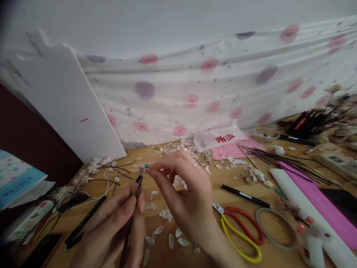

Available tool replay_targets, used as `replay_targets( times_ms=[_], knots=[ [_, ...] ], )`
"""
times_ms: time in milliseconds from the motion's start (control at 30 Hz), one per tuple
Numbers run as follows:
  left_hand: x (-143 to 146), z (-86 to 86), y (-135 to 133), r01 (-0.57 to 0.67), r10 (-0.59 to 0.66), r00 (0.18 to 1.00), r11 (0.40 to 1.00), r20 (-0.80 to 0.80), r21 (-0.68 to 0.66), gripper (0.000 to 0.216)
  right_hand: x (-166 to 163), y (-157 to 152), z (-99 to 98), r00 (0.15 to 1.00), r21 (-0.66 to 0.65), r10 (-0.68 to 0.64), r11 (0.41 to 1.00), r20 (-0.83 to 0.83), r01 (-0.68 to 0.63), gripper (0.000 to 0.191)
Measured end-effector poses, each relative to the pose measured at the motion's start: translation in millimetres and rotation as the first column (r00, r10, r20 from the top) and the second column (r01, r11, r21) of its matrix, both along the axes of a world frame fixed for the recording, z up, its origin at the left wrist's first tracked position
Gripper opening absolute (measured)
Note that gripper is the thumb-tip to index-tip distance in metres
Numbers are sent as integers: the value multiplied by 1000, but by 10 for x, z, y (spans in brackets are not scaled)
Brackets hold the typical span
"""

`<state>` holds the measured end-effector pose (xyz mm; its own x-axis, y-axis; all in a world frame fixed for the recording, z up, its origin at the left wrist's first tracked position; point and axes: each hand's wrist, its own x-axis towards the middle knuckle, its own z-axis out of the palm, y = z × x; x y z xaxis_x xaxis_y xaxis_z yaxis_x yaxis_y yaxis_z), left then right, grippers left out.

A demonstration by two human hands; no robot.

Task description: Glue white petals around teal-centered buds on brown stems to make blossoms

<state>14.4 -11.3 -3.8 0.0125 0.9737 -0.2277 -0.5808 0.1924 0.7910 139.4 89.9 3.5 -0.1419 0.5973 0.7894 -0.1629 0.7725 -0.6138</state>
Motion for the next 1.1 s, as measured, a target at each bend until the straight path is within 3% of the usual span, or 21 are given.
replay_targets(
  times_ms=[700, 833, 1100],
  knots=[
    [-11, -53, 51, 65, -63, 998, 992, -24, 111, 35, 4, 4, -22, 996, 79, -86, 993, 25, 84, 25],
    [-29, -90, 78, 130, -121, 991, 978, -62, 165, 34, -1, 9, -17, 994, 93, -99, 991, 39, 95, 25],
    [-81, -102, 131, 105, -63, 974, 977, -217, 188, 32, 7, 34, -34, 982, 124, -176, 978, 65, 167, 26]
  ],
)
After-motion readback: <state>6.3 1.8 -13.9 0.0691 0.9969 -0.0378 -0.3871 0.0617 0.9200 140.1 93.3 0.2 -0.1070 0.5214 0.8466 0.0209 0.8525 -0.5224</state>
